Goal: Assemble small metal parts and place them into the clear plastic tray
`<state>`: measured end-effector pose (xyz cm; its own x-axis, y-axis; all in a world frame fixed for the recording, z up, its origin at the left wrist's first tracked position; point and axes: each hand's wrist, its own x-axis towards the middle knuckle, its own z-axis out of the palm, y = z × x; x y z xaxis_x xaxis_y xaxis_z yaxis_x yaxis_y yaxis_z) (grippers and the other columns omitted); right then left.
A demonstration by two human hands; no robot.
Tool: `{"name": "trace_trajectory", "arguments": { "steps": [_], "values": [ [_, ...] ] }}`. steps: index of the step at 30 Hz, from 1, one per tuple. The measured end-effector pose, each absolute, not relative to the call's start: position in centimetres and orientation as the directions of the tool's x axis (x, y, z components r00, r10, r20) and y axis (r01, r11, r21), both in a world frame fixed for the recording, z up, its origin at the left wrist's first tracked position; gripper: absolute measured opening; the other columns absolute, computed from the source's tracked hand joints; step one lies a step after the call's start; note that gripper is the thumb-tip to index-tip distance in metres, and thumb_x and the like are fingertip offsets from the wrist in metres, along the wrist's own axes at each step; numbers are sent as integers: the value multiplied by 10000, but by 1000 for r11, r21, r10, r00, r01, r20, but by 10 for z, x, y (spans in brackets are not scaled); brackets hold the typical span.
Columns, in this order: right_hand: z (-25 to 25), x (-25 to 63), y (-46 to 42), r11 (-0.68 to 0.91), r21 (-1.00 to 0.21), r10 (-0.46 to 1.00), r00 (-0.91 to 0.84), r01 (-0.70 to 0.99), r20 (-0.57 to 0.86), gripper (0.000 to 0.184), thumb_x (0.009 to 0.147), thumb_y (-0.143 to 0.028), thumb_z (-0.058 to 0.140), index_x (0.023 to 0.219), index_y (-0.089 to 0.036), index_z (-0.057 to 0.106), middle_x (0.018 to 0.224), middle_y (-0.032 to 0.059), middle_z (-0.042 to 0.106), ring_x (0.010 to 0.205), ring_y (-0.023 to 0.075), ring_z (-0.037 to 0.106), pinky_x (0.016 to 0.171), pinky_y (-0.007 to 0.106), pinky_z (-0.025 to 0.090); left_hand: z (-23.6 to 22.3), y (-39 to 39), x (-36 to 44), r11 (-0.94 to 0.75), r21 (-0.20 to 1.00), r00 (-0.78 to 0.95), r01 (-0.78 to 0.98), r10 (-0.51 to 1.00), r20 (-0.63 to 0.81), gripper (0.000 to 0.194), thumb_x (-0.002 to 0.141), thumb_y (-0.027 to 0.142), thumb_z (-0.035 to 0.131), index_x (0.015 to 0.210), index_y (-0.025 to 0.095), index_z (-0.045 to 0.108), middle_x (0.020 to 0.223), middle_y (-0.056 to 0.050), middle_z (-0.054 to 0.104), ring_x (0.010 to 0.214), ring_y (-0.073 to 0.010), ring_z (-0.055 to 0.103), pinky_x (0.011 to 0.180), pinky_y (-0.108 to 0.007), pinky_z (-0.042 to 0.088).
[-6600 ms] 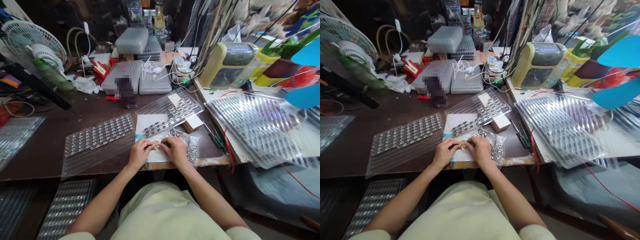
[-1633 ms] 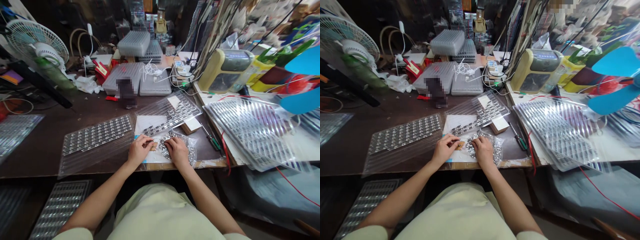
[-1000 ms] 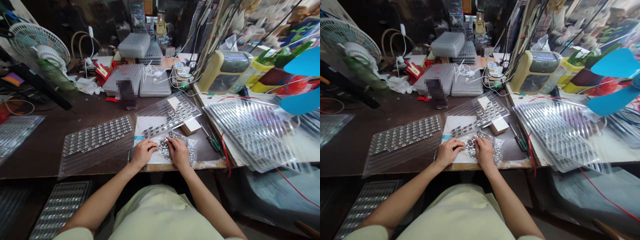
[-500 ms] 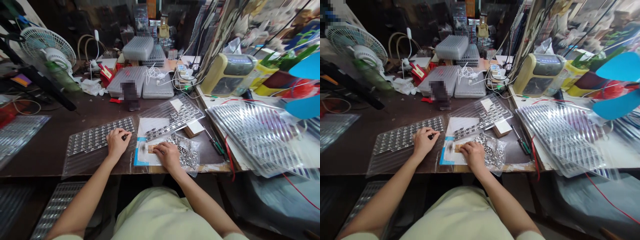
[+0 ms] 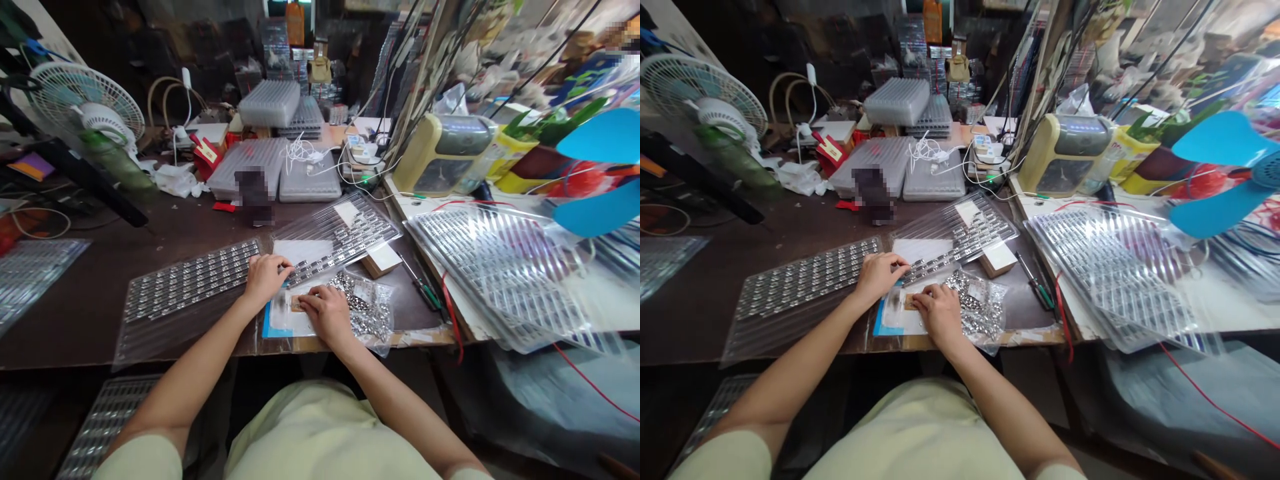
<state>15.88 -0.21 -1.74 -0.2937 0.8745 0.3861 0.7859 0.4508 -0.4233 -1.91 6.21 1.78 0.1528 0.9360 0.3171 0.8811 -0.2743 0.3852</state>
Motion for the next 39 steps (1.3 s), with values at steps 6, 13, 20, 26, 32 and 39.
{"name": "trace_trajectory", "arguments": {
  "steps": [6,13,20,26,32,39],
  "values": [
    [-9,196,-2,350,-305,900,-228,886,371,306,831,-340,652,1117,-232,644,1098,87,631,949,261,503,748,376,392,22,46,-39,-177,646,11,743,968,252,148,831,297,568,898,212,669,847,-36,713,765,-193,661,722,-310,485],
    [-16,209,1,365,-349,900,-231,863,369,110,881,-244,577,909,-210,678,872,62,641,821,209,517,734,330,414,6,10,-43,-128,878,67,462,992,109,263,866,338,512,1019,186,662,958,-61,669,677,-132,638,595,-242,515],
    [-14,205,1,355,-503,884,-107,788,456,149,883,-246,537,865,-213,680,892,58,635,856,191,554,779,323,441,-3,-4,-19,-148,805,42,574,988,152,176,821,295,606,926,187,696,861,-44,696,704,-144,634,633,-250,509],
    [-15,208,0,363,-611,886,-56,704,461,192,850,-151,475,888,-207,654,857,50,647,858,191,585,782,321,472,-9,-7,-4,-269,740,126,617,962,244,139,829,293,624,904,226,720,894,-39,677,757,-149,632,661,-258,503],
    [-17,209,2,377,-636,886,-63,673,459,239,925,-193,413,1037,-196,625,971,72,676,907,192,618,824,332,485,-9,-10,1,-291,686,143,667,954,265,120,828,267,637,908,231,719,890,-32,677,814,-158,635,759,-283,496],
    [-16,209,0,352,-652,905,-66,672,420,227,938,-236,422,1002,-211,639,923,55,697,836,177,643,749,298,490,-9,-11,3,-307,623,163,719,947,278,118,833,249,627,906,234,718,864,-30,667,799,-156,624,733,-280,486]
  ]
}}
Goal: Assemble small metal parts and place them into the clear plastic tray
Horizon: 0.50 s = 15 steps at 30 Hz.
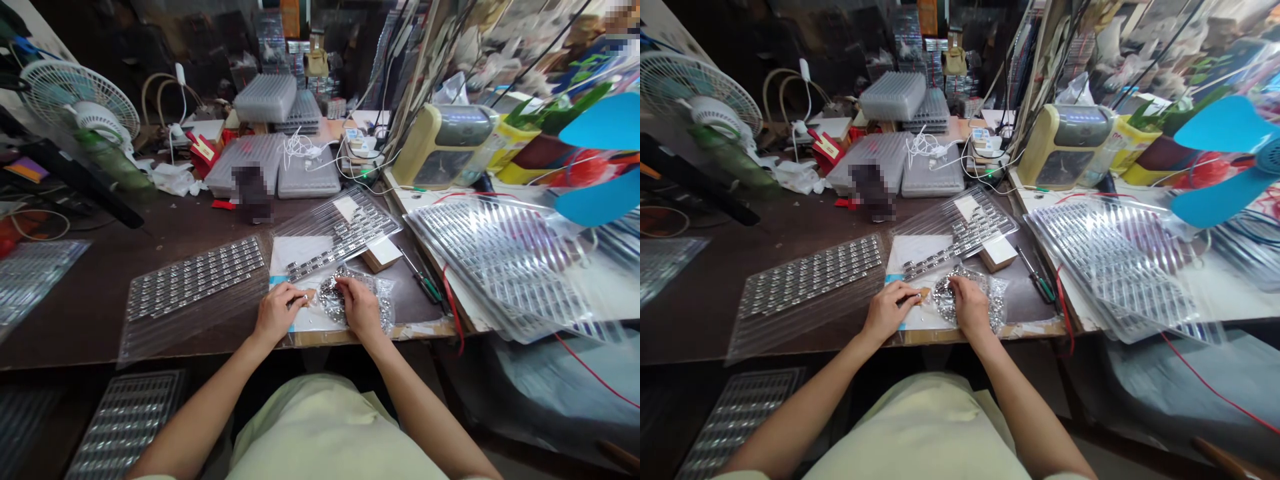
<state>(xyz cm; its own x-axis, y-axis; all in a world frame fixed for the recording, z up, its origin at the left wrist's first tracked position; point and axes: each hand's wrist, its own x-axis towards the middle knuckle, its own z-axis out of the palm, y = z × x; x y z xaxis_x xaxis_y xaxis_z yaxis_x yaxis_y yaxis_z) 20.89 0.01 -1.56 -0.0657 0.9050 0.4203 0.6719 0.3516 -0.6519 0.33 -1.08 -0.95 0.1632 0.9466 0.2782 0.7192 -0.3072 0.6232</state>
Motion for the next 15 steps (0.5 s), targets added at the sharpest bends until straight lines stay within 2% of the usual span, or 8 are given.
{"name": "trace_trajectory", "arguments": {
  "steps": [3,7,10,15],
  "values": [
    [-10,201,-2,334,-617,915,-88,712,394,166,918,-300,507,922,-229,657,849,27,702,770,172,631,714,295,457,-11,-11,3,-313,626,166,714,945,282,109,828,236,629,890,235,718,853,-29,665,800,-160,620,735,-283,486],
    [-5,179,-3,398,-536,898,-197,744,393,122,865,-346,616,834,-260,696,853,13,702,826,184,581,744,327,382,-11,-10,0,-286,724,61,628,945,320,108,835,251,617,881,216,708,882,-37,669,795,-155,626,718,-271,496],
    [-8,162,-3,414,-507,895,-239,756,376,103,851,-351,636,845,-295,723,899,7,695,843,189,537,737,339,346,-10,-8,-3,-252,774,-22,581,946,324,131,845,271,600,890,202,702,882,-42,668,746,-142,623,651,-247,495],
    [-10,155,-3,417,-471,898,-272,777,346,111,856,-352,627,899,-331,727,910,14,668,859,195,504,743,346,344,-10,-8,-4,-241,788,-32,566,949,313,133,838,272,605,895,197,699,898,-45,674,789,-151,637,650,-240,504]
  ]
}}
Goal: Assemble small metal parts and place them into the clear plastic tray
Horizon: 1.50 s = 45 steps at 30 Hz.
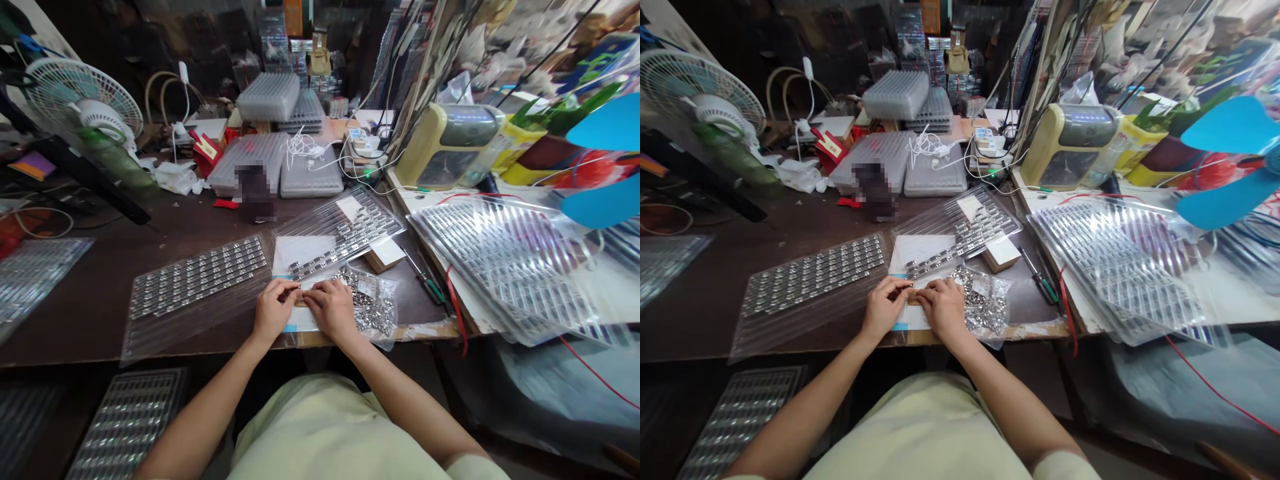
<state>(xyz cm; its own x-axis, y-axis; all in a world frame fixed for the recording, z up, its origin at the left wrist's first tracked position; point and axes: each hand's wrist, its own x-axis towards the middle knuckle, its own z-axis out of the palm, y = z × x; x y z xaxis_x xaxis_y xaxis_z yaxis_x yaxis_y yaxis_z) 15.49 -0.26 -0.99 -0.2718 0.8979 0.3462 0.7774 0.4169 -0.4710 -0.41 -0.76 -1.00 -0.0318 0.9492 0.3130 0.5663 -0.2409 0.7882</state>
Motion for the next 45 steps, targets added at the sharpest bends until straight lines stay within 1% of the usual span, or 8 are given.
{"name": "trace_trajectory", "arguments": {
  "steps": [5,10,13,17,25,31,41,45],
  "values": [
    [-7,184,-3,360,-375,907,-227,854,353,259,850,-305,629,1104,-262,663,1090,59,637,981,243,497,777,370,386,-9,-8,-3,-229,789,-41,570,951,306,127,835,263,603,883,198,701,895,-46,678,798,-157,639,662,-248,507],
    [-12,215,-6,344,-279,910,-244,896,336,311,812,-295,672,1106,-196,653,1147,105,614,1005,279,488,820,399,411,-11,-8,-2,-215,803,-40,556,958,285,132,827,272,611,880,197,706,908,-45,672,761,-146,631,622,-233,494],
    [-15,214,-6,348,-318,913,-242,882,329,160,867,-246,601,992,-190,683,991,81,648,900,229,511,785,343,427,-11,-6,-4,-212,815,-47,539,959,281,134,823,274,618,885,196,708,900,-40,669,742,-137,623,610,-226,484],
    [-19,207,-1,338,-391,906,-183,856,383,165,909,-277,543,888,-211,693,879,46,653,835,194,521,750,305,424,-5,-1,-1,-224,806,-32,548,957,288,129,825,260,620,889,192,708,896,-41,669,708,-126,610,592,-223,469],
    [-21,208,2,352,-485,876,-100,801,472,171,905,-269,538,918,-205,696,889,64,622,856,197,513,769,311,429,-2,-4,18,-357,671,176,650,929,325,127,822,259,646,927,243,716,881,-24,661,843,-158,611,774,-278,479],
    [-19,207,1,374,-516,882,-124,771,454,179,921,-195,458,932,-187,636,875,62,632,861,204,526,787,323,424,-9,-5,19,-373,643,214,669,925,315,119,822,261,650,918,244,719,878,-24,665,854,-163,609,774,-289,474],
    [-19,208,1,393,-514,873,-132,762,470,246,949,-184,405,1048,-182,630,916,61,688,843,190,591,785,316,422,-14,-4,22,-360,696,222,622,933,284,92,799,215,671,865,244,727,864,-17,675,847,-167,609,796,-300,473],
    [-8,199,-3,361,-501,892,-134,786,432,203,948,-256,455,956,-198,650,850,40,692,785,175,593,743,308,390,-4,3,9,-348,715,145,606,933,330,105,824,222,635,888,238,717,886,-18,679,847,-160,615,793,-286,471]
  ]
}}
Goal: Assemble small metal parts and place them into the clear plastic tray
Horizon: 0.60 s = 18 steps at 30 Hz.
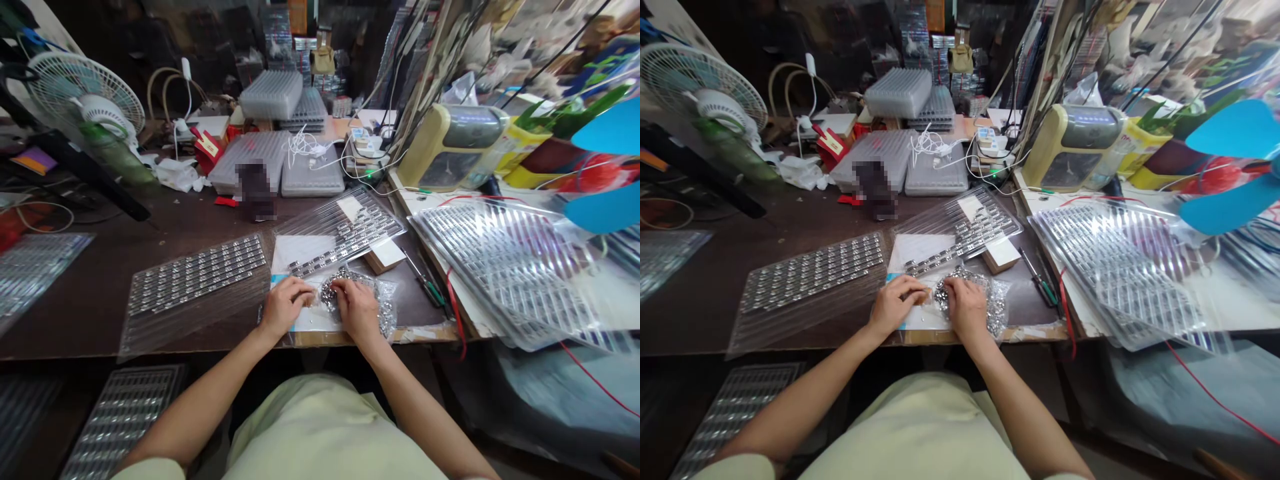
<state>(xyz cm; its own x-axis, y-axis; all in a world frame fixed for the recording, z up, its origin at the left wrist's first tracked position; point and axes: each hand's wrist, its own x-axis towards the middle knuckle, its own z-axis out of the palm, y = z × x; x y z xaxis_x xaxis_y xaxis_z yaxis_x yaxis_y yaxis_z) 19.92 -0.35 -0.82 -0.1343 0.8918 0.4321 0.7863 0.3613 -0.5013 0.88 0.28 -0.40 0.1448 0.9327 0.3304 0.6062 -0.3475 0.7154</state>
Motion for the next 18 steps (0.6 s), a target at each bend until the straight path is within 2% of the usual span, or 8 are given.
{"name": "trace_trajectory", "arguments": {
  "steps": [2,4,7,10,14,18],
  "values": [
    [-4,191,-6,380,-511,899,-179,771,399,165,919,-300,531,873,-218,666,806,21,689,768,161,588,721,292,375,3,12,-9,-285,667,41,688,933,357,118,837,259,616,902,239,712,910,-22,682,870,-179,605,816,-312,456],
    [-3,181,-7,406,-514,898,-226,756,377,142,876,-341,607,813,-239,682,796,8,691,776,156,576,710,286,353,8,22,-31,-177,563,-56,808,927,371,122,824,306,626,879,248,718,913,-30,678,900,-217,582,841,-360,426],
    [-8,166,-6,423,-518,895,-250,744,371,122,849,-375,642,820,-281,714,862,-7,701,807,154,546,721,294,322,8,30,-62,-27,416,-141,909,919,368,126,798,348,641,843,270,730,955,-43,651,955,-259,550,867,-413,381],
    [-15,158,-3,411,-516,900,-242,752,363,116,855,-389,633,849,-329,732,885,-22,698,812,153,515,727,308,297,3,26,-81,24,353,-162,935,916,366,123,794,339,632,835,270,725,991,-46,631,984,-267,536,877,-421,359],
    [-19,156,-2,401,-490,902,-238,774,361,121,861,-390,626,867,-344,738,884,-10,679,820,156,497,724,318,289,2,22,-81,-4,349,-148,937,901,407,124,805,301,607,848,252,712,994,-51,637,979,-265,538,874,-409,344],
    [-17,155,-4,406,-467,895,-239,786,376,122,868,-365,617,890,-337,734,881,0,663,812,165,489,719,329,302,8,35,-52,-196,391,35,899,923,383,131,837,296,584,850,251,707,927,-34,680,893,-228,580,867,-392,347]
  ]
}}
